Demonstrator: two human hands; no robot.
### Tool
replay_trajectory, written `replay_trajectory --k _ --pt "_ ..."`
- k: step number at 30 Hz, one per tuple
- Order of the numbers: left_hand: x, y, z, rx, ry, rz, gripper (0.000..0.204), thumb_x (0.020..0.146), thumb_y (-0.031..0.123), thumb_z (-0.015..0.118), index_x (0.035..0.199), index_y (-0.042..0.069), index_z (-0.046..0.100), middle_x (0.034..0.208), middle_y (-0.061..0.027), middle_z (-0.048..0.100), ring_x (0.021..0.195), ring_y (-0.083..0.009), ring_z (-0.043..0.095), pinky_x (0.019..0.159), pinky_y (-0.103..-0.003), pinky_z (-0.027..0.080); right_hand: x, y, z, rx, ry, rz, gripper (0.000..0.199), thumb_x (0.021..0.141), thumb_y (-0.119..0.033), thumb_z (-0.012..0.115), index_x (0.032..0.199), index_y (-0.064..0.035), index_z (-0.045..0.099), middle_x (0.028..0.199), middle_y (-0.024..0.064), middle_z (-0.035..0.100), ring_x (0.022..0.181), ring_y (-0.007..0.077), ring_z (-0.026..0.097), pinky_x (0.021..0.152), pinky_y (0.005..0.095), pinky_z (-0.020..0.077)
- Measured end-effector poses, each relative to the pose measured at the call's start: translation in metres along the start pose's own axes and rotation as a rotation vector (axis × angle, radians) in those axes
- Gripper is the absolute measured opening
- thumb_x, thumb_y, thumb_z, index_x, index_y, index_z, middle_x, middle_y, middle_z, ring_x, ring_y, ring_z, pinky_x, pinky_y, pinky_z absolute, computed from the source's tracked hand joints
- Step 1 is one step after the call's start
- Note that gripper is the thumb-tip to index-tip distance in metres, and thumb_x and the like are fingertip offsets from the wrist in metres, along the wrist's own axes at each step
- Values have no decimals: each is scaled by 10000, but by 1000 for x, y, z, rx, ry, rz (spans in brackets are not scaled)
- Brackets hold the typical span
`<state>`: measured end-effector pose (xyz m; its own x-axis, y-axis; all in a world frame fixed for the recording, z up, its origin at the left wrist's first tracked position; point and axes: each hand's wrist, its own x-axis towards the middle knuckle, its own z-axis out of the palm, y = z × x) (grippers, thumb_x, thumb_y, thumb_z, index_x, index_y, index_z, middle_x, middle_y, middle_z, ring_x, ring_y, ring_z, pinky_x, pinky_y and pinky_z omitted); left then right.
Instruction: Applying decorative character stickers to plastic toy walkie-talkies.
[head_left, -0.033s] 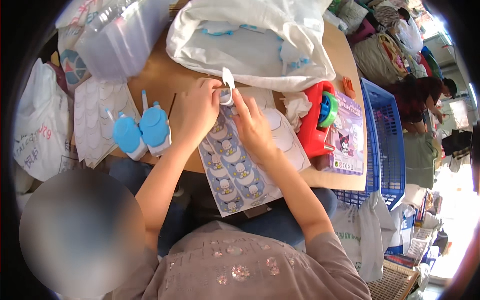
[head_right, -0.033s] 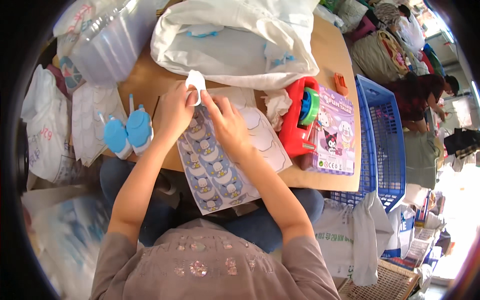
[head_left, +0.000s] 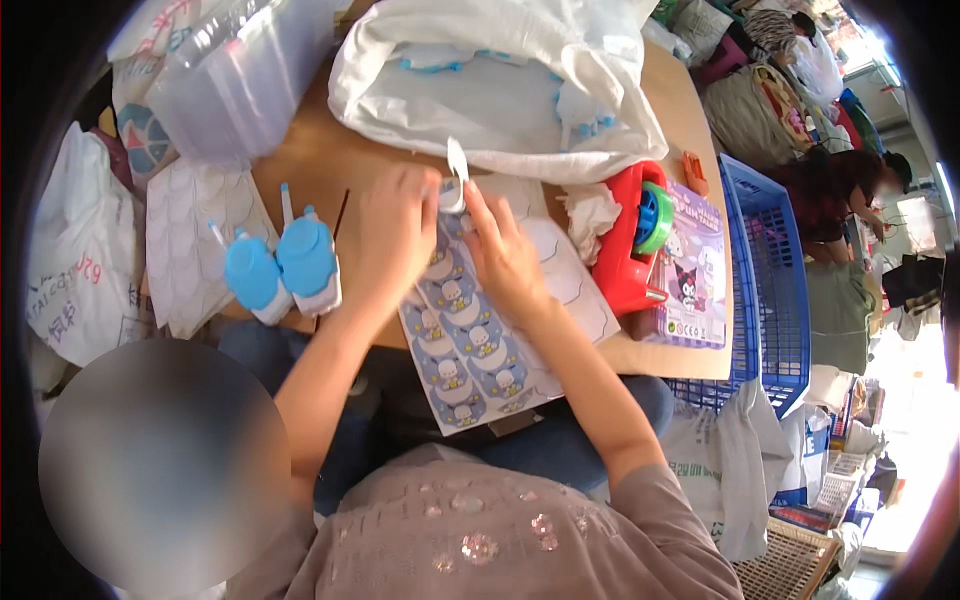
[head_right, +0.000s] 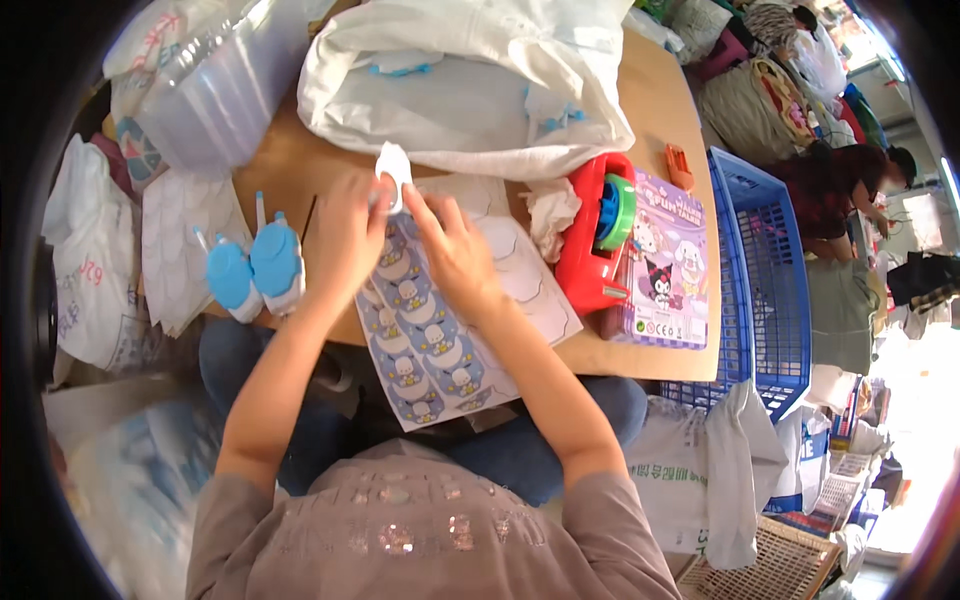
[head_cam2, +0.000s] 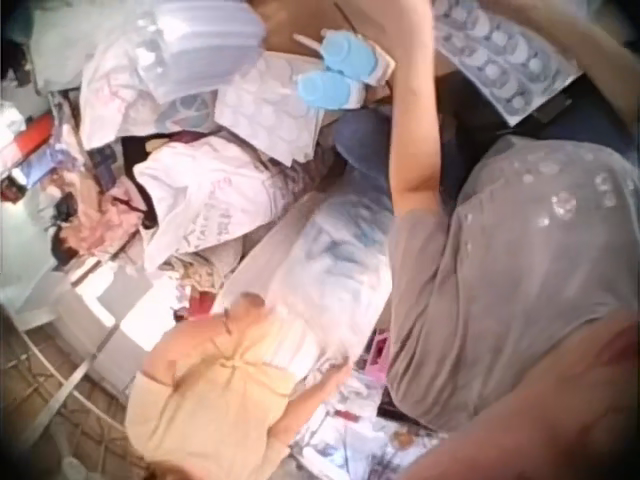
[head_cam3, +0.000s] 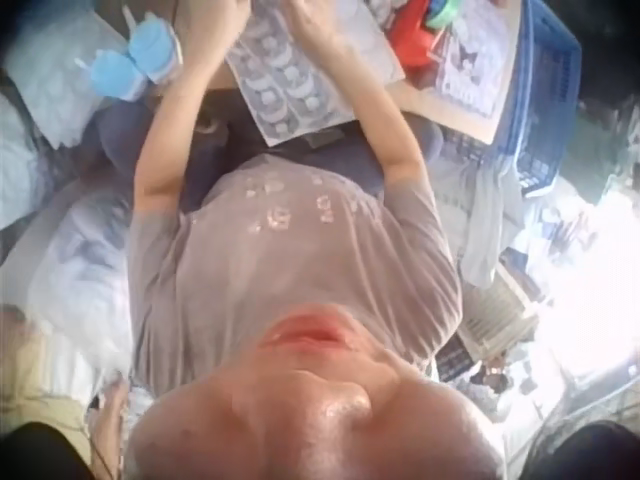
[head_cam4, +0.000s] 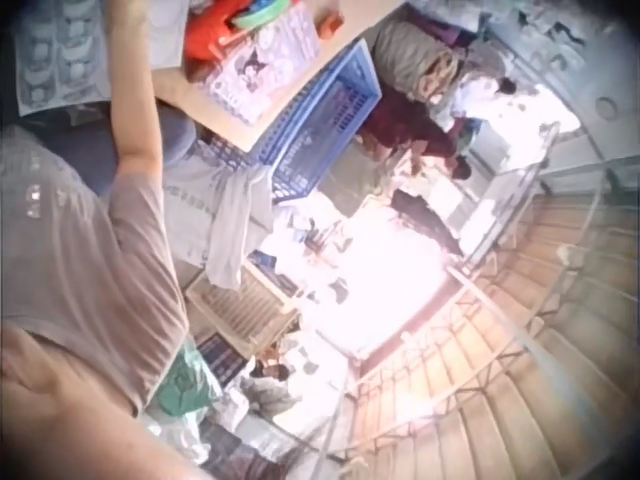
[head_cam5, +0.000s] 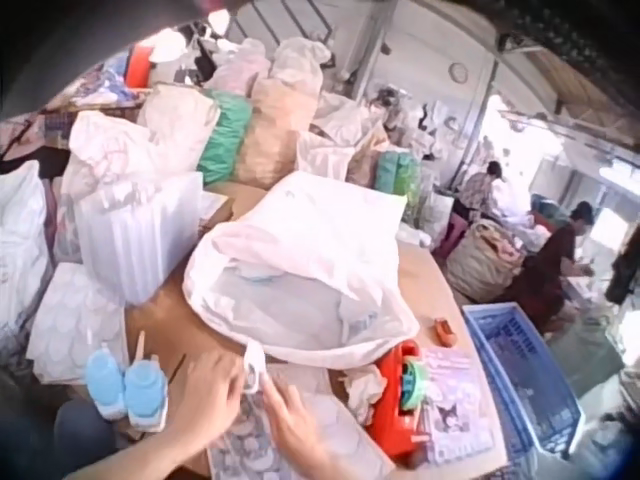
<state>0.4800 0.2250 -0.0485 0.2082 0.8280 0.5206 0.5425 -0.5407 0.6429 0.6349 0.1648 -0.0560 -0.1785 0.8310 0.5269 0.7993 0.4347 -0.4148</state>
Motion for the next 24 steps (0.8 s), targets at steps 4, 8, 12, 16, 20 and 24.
replay_trajectory --k 4,8,12,16,20,24 --pt "-51 17 -4 21 -72 149 206 718 19 694 908 66 628 998 -96 572 969 -318 553 827 -429 455 -1 5 15 58 65 -55 727 783 71 579 1452 -133 383 1309 188 498 1010 376 617 749 440 542" --pt "-64 18 -4 73 -111 153 240 718 53 720 944 72 643 1045 -91 572 1033 -312 552 863 -424 461 5 -2 10 -7 163 -13 738 801 35 603 1471 -136 345 1505 226 342 989 369 646 635 392 562" --pt "-67 21 -12 49 -201 116 267 754 119 732 999 66 640 1184 -108 579 1177 -324 525 973 -443 438 13 -1 0 -97 66 113 855 807 -76 693 1518 -52 219 1227 217 616 1055 366 631 825 397 540" --pt "-68 26 -15 116 -187 166 324 775 178 736 1056 62 627 1287 -120 564 1256 -328 489 1029 -492 401 17 -4 1 -153 37 194 845 807 -73 690 1519 -58 235 1061 173 685 945 344 659 836 414 520" --pt "-74 22 -7 115 -232 165 366 795 206 723 1124 84 621 1297 -64 581 1279 -310 474 1057 -571 331 16 -12 1 -217 26 130 846 779 -39 646 1528 -126 262 903 102 630 754 293 619 652 400 518" --pt "-75 20 -7 237 -364 239 331 842 223 669 1164 149 642 1274 5 578 1272 -261 452 1029 -663 272 38 -30 -9 -209 21 96 831 786 9 639 1522 -94 266 737 66 625 628 231 628 565 357 517"
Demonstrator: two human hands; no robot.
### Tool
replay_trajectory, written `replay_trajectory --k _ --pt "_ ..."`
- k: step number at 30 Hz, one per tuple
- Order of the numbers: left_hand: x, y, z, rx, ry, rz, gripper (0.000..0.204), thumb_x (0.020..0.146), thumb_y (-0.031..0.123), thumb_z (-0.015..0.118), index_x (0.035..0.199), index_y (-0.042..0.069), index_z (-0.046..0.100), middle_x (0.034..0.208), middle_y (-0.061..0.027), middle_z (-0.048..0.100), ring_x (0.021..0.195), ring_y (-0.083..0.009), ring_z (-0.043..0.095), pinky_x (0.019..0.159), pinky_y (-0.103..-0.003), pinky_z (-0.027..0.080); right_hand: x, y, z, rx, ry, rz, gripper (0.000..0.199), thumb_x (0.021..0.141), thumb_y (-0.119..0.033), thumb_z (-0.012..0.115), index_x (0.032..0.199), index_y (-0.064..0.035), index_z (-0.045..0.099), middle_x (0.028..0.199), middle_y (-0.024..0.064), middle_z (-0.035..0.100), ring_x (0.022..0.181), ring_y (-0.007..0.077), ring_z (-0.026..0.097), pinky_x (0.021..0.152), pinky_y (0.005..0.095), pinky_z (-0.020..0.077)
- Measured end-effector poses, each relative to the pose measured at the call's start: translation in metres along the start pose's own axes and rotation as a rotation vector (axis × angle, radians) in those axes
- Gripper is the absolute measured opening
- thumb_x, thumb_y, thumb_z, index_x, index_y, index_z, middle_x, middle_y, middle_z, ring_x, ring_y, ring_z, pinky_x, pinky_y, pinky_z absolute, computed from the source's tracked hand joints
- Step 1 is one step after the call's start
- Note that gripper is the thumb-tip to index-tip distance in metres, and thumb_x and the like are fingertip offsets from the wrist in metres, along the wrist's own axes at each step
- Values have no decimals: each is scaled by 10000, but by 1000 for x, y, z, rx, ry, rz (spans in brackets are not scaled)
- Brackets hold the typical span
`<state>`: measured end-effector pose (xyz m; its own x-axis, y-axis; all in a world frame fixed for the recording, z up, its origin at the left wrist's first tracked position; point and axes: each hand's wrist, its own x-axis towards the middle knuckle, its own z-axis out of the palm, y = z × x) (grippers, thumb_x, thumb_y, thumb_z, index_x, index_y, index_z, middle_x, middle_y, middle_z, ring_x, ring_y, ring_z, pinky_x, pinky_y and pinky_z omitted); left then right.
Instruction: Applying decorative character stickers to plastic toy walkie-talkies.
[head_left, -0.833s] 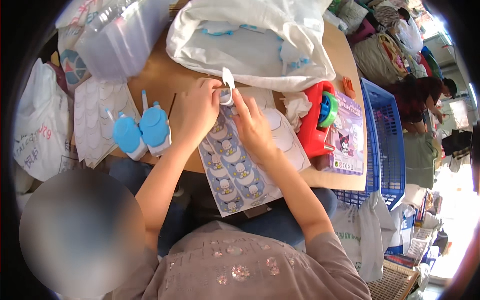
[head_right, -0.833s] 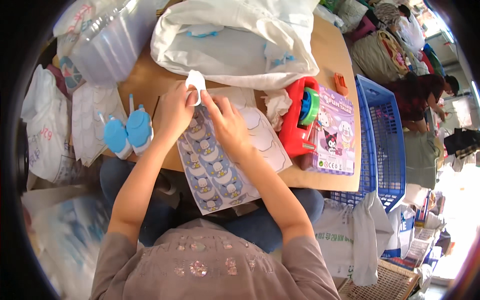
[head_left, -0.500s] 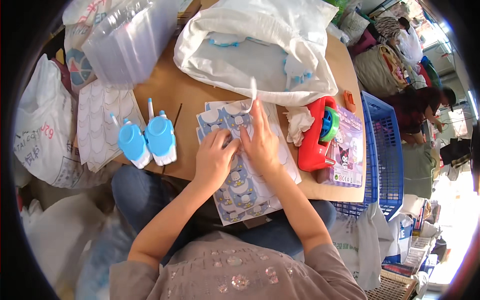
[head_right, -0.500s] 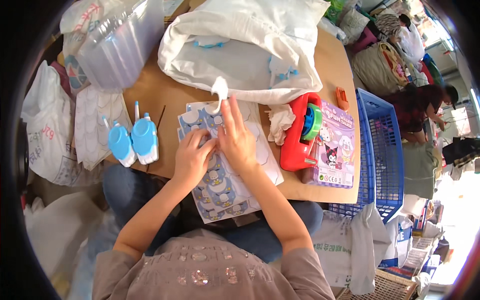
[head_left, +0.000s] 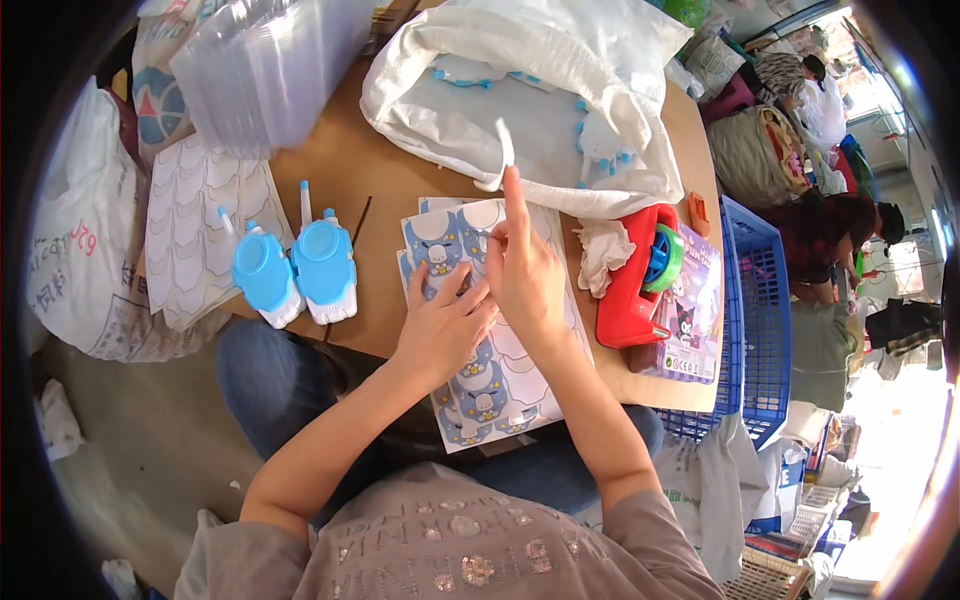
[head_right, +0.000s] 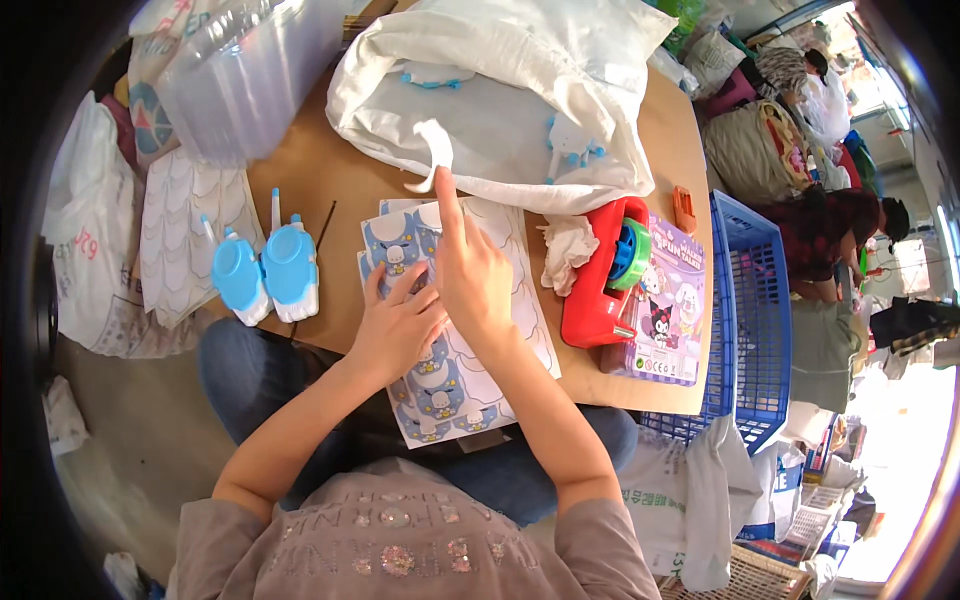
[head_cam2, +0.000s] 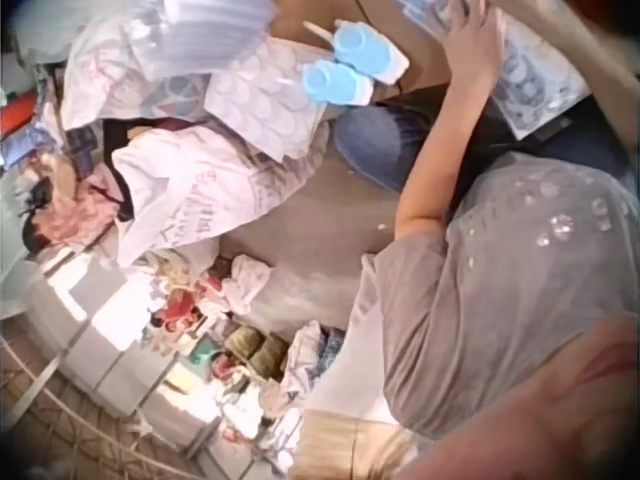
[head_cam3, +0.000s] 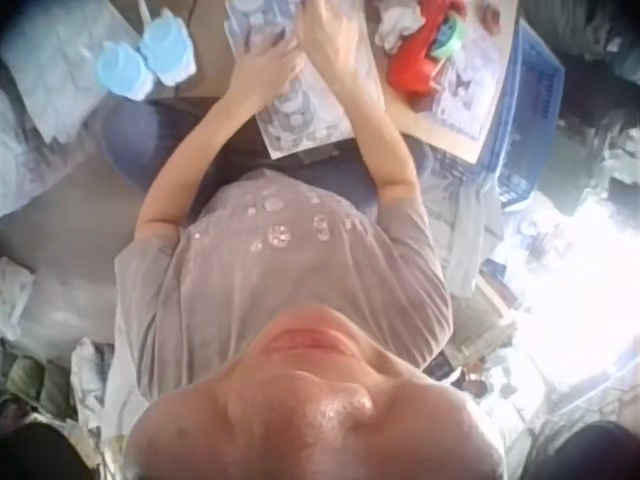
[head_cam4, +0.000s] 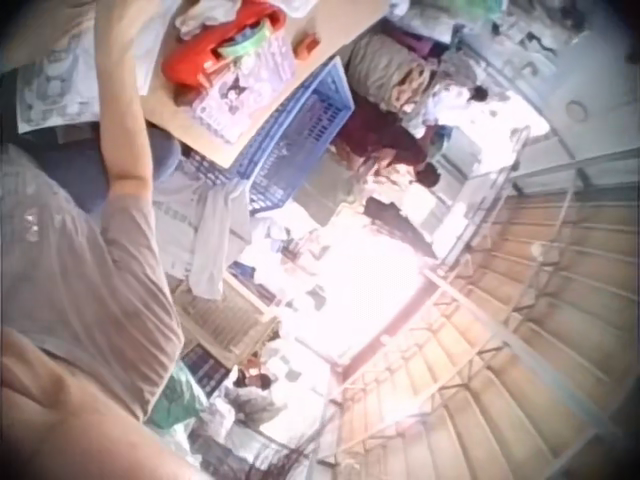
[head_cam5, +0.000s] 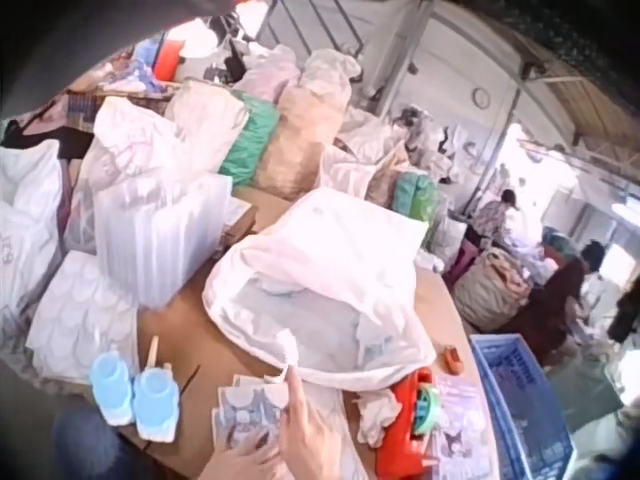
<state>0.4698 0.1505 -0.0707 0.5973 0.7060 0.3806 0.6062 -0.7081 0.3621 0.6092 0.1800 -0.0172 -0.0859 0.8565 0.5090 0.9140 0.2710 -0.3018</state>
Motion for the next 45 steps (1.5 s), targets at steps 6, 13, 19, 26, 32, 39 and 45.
replay_trajectory --k 6,13,19,26,32,39,45 --pt "1 -3 0 -26 36 10 332 852 237 665 1174 159 642 1317 14 551 1263 -230 432 1011 -633 296 40 -23 -33 -28 46 -16 876 785 50 615 1539 -89 191 775 39 642 613 162 635 524 299 515" --pt "11 -19 -79 -100 67 -64 511 803 281 726 1269 142 567 1346 -81 527 1289 -284 439 1083 -604 240 24 -41 -70 208 101 -116 1023 809 -26 703 1526 -54 -26 1236 136 646 1326 368 461 1136 464 256" --pt "-42 -100 -171 126 -330 -381 1228 525 234 911 1510 102 191 1482 -126 394 1433 -365 247 1144 -630 11 -19 -41 -53 449 35 155 1068 788 29 711 1519 -74 -61 1200 178 631 1168 309 588 981 395 443" --pt "-42 -91 -138 41 -172 -398 1211 557 227 897 1517 91 172 1479 -90 398 1400 -320 322 1141 -627 41 -22 -66 -27 680 1 189 1077 789 45 712 1519 -105 -65 1140 174 620 942 219 650 741 285 528" --pt "-49 -41 -97 -379 54 -356 1169 602 82 881 1507 10 144 1477 -225 303 1337 -391 384 1107 -498 302 -28 -68 -26 807 70 433 1030 778 99 693 1523 -124 18 1102 150 608 891 185 617 746 262 508" --pt "-71 -26 -60 -733 207 -427 1259 648 62 865 1526 0 -36 1539 -274 160 1404 -411 269 1142 -453 269 -43 -69 -19 1132 -8 791 968 793 127 668 1523 -115 81 921 66 550 738 115 538 572 227 440" --pt "-69 -27 -62 -905 179 -487 1279 656 -22 825 1520 27 -116 1538 -266 170 1399 -387 297 1133 -443 292 -51 -72 -7 1156 -42 779 1018 780 127 689 1526 -122 43 943 82 582 785 131 568 706 248 503"
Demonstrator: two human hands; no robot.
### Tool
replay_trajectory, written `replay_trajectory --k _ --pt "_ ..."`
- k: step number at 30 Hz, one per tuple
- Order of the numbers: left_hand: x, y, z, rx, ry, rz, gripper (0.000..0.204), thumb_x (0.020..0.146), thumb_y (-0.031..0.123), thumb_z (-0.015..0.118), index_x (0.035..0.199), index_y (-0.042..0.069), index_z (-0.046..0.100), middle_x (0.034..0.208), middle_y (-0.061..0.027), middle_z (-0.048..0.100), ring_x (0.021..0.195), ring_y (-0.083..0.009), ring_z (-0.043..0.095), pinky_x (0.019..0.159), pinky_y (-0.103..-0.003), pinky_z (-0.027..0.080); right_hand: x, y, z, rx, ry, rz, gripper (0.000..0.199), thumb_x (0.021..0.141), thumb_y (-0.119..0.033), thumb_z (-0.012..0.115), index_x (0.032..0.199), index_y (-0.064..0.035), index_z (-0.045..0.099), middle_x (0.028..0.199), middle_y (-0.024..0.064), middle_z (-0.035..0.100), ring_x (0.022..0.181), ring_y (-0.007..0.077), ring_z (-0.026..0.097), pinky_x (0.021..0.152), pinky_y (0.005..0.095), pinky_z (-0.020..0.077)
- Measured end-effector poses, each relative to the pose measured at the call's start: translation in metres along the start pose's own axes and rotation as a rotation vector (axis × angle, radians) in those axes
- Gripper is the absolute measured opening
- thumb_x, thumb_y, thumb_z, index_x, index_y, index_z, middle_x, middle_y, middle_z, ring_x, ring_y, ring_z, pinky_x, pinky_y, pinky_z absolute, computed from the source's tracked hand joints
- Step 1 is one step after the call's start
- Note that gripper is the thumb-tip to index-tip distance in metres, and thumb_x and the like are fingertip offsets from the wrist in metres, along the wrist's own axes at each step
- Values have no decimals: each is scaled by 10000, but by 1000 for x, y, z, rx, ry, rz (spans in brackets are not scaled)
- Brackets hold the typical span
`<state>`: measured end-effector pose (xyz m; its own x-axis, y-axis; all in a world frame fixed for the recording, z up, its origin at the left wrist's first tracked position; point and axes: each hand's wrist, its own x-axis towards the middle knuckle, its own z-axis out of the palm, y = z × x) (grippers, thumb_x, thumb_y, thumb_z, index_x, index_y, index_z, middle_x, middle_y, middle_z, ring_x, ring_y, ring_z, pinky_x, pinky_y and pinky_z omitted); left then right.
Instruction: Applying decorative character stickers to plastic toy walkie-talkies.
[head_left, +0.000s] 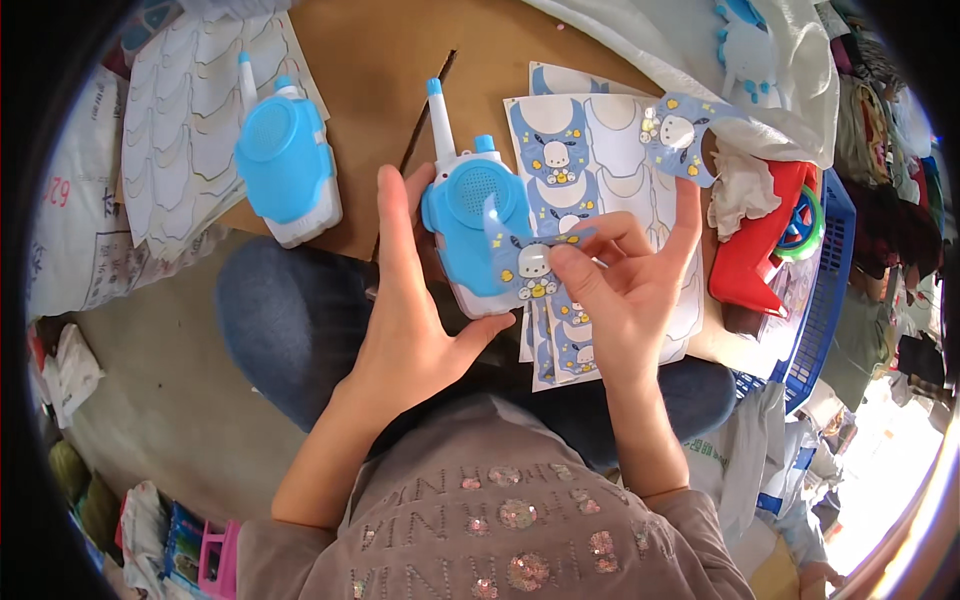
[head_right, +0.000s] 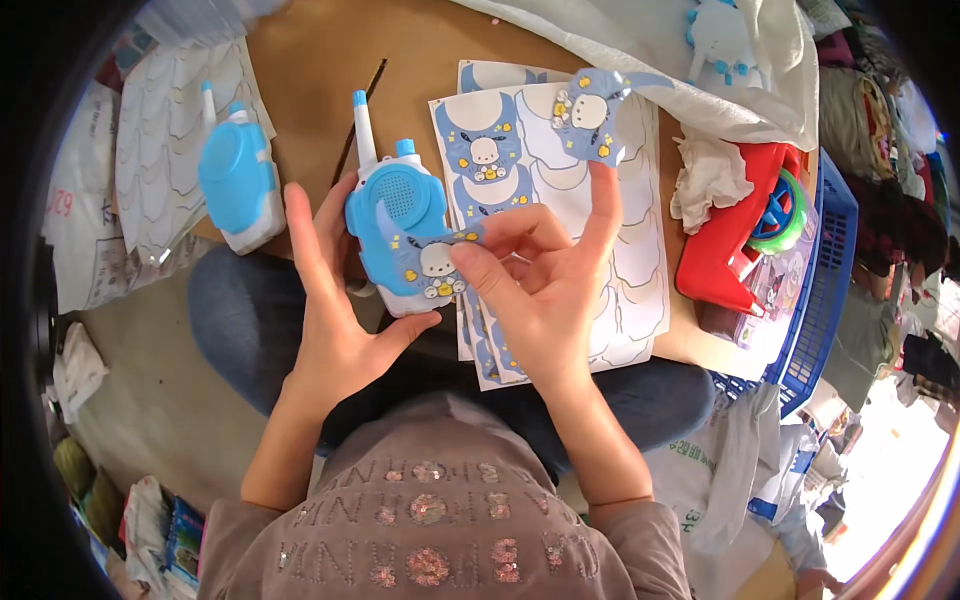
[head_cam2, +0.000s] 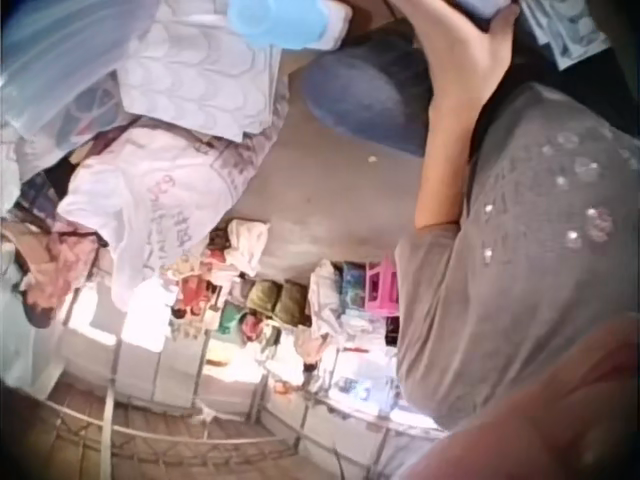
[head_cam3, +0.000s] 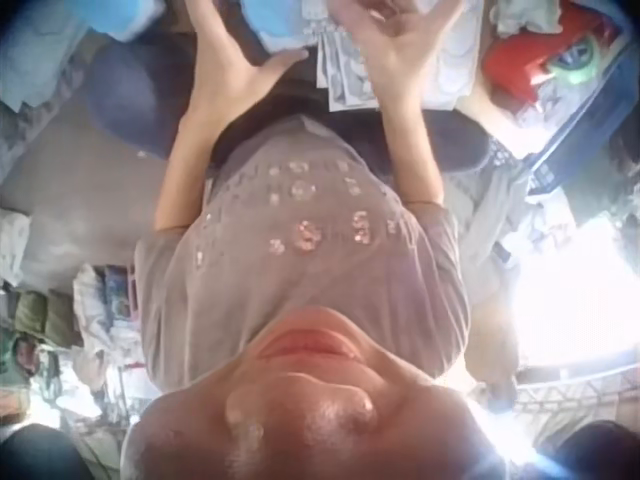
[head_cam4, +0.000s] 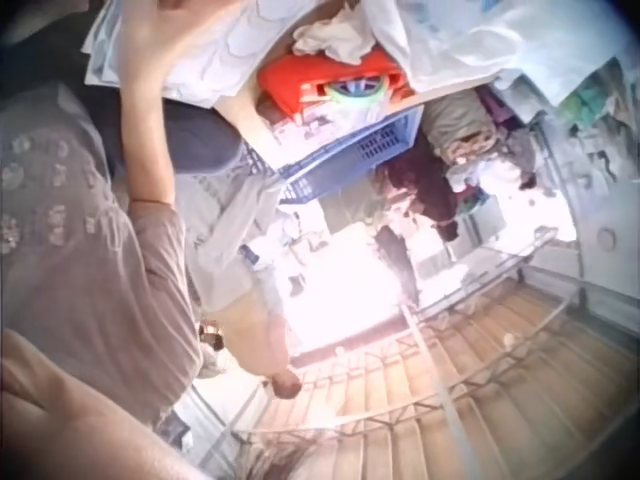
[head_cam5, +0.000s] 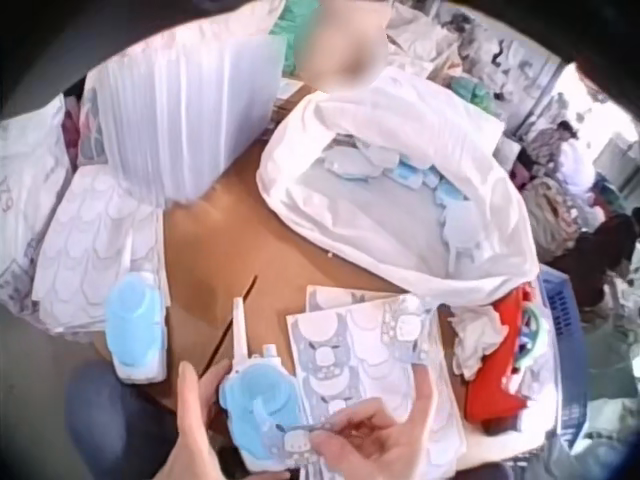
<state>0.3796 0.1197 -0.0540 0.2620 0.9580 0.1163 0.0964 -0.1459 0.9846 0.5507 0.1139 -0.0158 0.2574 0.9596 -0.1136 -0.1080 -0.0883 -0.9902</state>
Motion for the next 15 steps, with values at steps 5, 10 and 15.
replay_trajectory --k 5,10,15 --pt "0 -5 0 18 4 34 1344 659 49 857 1519 102 -175 1541 -230 195 1353 -354 381 1037 -420 399 5 7 5 -37 -115 35 1067 788 116 705 1513 -105 -47 940 102 610 835 142 623 741 253 528" --pt "0 -6 2 -2 6 26 1355 652 46 858 1518 102 -182 1539 -230 203 1345 -351 393 1020 -407 411 5 14 8 -23 -104 29 1067 793 116 698 1509 -99 -62 936 105 610 828 142 626 754 265 536" --pt "-1 -6 0 25 14 1 1357 643 40 855 1517 93 -181 1538 -230 207 1345 -348 393 1020 -406 408 7 12 8 -32 -120 28 1061 796 122 691 1508 -101 -64 934 107 608 835 145 626 763 276 541"
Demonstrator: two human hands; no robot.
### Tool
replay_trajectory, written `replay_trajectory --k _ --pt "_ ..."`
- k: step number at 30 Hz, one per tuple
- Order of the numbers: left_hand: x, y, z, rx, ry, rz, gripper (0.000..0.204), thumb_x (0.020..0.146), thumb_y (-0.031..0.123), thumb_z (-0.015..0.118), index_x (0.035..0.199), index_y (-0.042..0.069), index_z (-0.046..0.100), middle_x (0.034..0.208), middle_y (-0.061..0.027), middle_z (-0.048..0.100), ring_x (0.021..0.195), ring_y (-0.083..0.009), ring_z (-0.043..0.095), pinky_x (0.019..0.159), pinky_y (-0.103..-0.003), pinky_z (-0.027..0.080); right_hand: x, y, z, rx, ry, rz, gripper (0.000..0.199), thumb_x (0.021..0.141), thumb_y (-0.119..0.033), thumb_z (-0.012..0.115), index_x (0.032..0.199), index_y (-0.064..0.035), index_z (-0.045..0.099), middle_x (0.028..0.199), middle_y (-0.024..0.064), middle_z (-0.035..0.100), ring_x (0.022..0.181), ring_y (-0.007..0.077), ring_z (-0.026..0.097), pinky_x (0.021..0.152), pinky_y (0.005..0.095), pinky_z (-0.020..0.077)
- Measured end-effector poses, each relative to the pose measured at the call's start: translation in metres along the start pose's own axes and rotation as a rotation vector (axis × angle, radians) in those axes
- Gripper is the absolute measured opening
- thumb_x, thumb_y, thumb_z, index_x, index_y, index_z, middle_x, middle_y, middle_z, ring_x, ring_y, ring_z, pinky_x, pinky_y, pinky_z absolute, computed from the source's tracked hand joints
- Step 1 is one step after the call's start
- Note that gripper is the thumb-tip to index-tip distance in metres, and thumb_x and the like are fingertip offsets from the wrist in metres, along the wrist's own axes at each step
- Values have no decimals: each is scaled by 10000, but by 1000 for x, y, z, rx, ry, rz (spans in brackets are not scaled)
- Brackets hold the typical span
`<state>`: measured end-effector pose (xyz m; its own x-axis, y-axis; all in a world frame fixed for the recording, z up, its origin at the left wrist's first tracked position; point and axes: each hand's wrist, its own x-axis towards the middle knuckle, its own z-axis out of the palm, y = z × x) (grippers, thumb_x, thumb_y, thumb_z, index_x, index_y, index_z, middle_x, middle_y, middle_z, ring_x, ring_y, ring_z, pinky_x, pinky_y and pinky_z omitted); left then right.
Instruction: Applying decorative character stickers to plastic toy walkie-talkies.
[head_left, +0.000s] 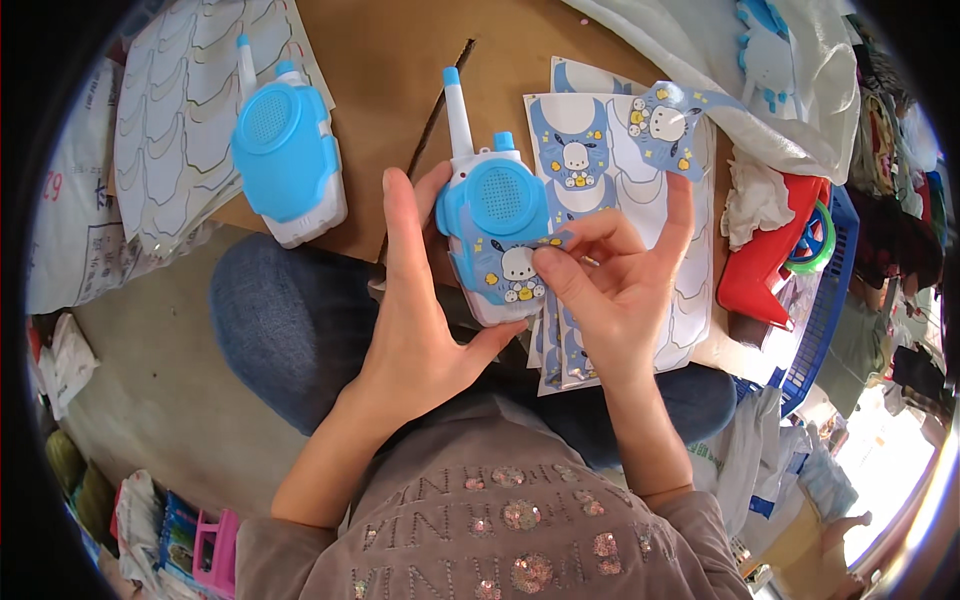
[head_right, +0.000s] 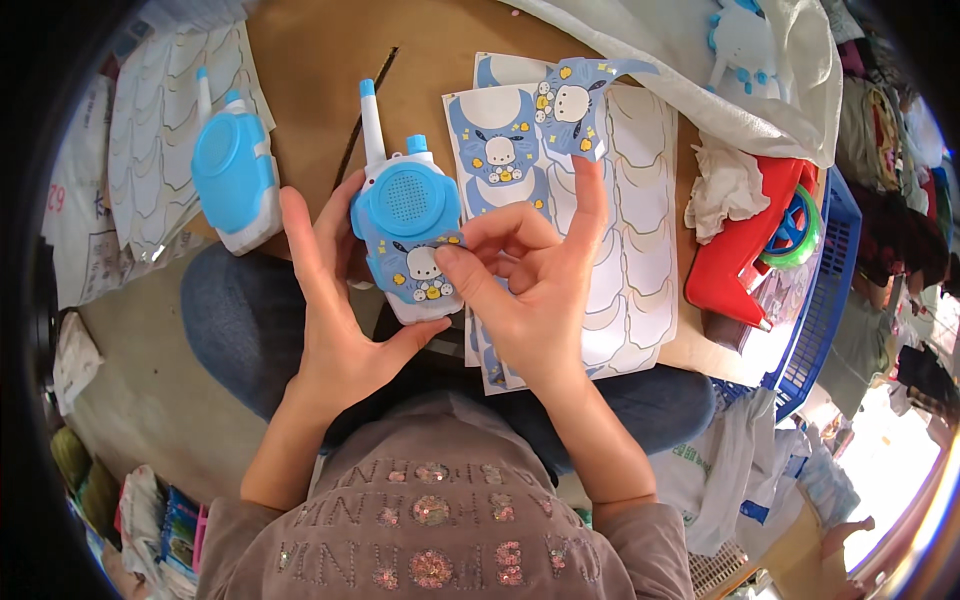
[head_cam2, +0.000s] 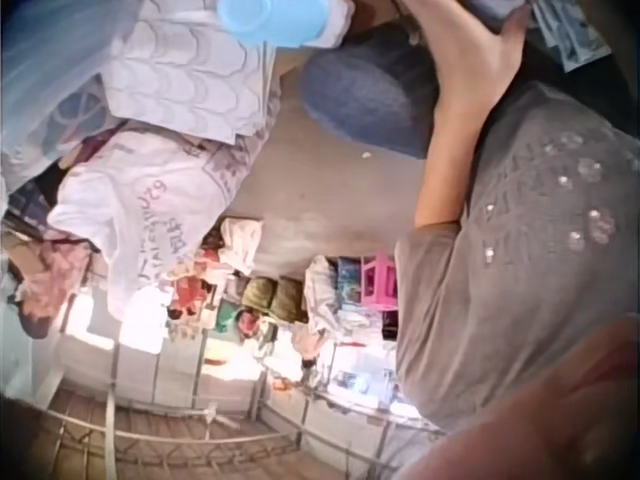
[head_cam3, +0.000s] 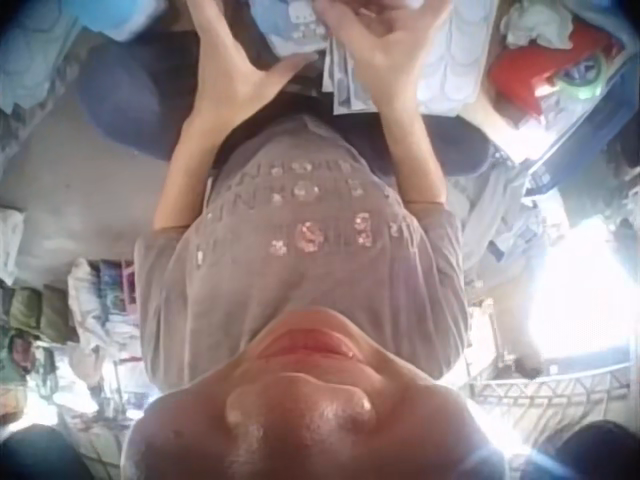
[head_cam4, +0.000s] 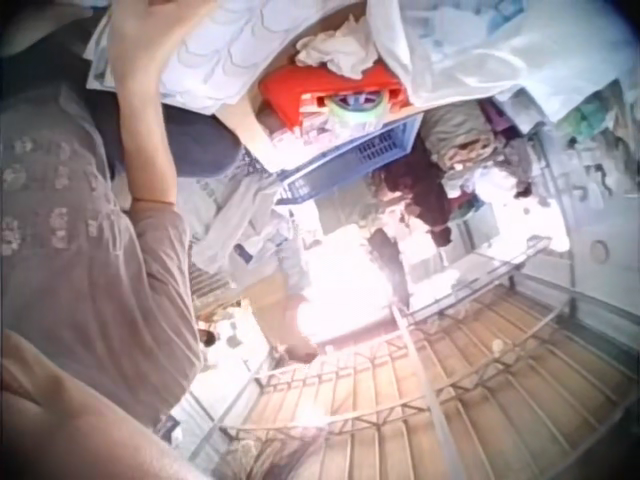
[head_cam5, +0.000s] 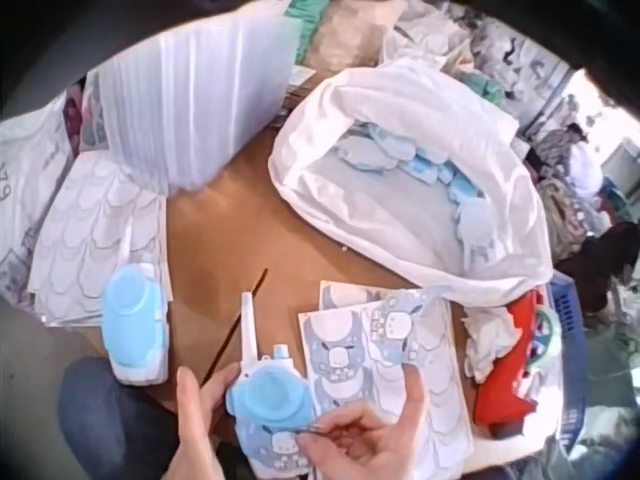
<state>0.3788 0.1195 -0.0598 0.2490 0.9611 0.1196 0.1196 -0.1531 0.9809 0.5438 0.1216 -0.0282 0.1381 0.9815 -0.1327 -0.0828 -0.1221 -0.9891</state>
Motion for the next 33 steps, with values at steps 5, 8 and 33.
replay_trajectory --k 5,8,33 --pt "0 0 -1 28 -2 -4 1349 638 28 847 1517 78 -175 1537 -230 210 1342 -347 395 1019 -405 406 0 1 1 2 8 -6 1049 799 117 693 1506 -100 -51 933 107 606 839 147 626 772 280 540" --pt "-1 0 -1 79 -2 2 1348 629 18 847 1519 71 -165 1535 -230 215 1338 -345 399 1019 -404 406 -1 2 2 9 15 -2 1040 802 109 699 1504 -101 -39 937 108 605 844 149 626 783 286 538" --pt "-3 -3 0 84 12 30 1334 652 77 856 1525 84 -153 1535 -232 218 1331 -342 406 1002 -398 410 2 -1 2 -58 -11 23 1050 793 109 700 1512 -93 -37 914 112 626 805 143 636 735 261 529"
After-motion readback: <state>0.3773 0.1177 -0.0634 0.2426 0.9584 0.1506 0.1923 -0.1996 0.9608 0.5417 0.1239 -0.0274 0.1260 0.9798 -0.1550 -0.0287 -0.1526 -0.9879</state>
